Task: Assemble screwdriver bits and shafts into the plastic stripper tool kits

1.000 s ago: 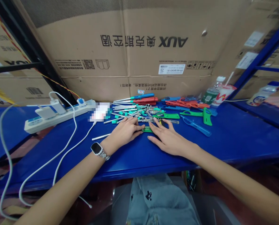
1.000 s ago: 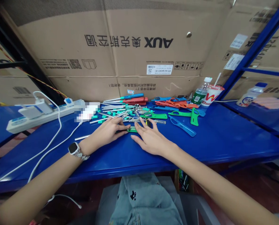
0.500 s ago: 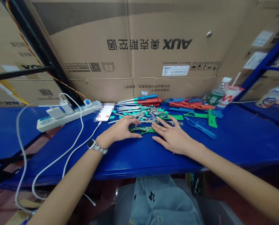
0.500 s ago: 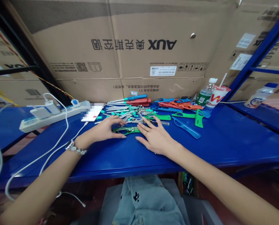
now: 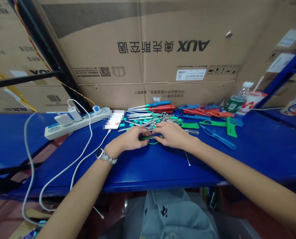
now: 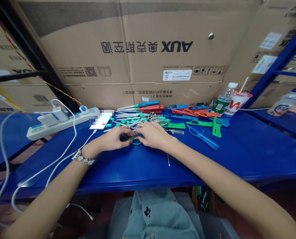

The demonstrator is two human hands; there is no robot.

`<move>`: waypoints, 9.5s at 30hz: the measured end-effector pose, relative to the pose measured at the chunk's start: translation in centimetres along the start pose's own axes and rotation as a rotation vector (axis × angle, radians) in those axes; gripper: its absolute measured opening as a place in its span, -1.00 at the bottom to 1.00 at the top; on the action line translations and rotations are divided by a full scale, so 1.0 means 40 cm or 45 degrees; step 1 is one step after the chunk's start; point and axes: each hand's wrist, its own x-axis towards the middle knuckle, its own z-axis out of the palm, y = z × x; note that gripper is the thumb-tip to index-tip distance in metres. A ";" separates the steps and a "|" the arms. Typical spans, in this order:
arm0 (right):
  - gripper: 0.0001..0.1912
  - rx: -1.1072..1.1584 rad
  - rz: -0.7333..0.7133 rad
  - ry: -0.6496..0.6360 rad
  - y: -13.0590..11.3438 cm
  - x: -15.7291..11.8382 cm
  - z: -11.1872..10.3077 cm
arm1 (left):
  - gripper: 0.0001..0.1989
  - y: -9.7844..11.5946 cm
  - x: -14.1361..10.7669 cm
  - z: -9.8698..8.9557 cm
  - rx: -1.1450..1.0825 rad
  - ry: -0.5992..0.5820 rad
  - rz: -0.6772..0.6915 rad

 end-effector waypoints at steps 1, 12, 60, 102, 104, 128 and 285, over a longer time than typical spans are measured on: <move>-0.81 0.016 0.000 -0.027 0.001 0.012 0.000 | -0.76 -0.004 0.000 -0.003 0.017 -0.002 0.001; -0.76 0.060 -0.132 -0.122 0.015 0.021 0.018 | -0.75 0.045 0.002 -0.011 0.638 -0.130 0.033; -0.73 -0.093 -0.133 -0.247 -0.007 0.057 -0.003 | -0.78 0.017 0.003 -0.002 0.473 -0.046 0.057; -0.83 0.207 -0.154 -0.186 0.035 0.049 0.012 | -0.79 0.023 -0.011 0.041 0.558 0.128 0.022; -0.82 0.200 -0.145 -0.194 0.038 0.055 0.020 | -0.77 0.034 -0.013 0.040 0.638 0.101 0.023; -0.53 -0.009 -0.144 -0.002 -0.017 -0.052 0.058 | -0.57 0.013 -0.085 0.054 0.859 0.088 0.116; -0.81 0.146 0.109 0.266 0.007 -0.044 0.060 | -0.92 -0.015 0.049 0.046 -0.024 0.219 -0.005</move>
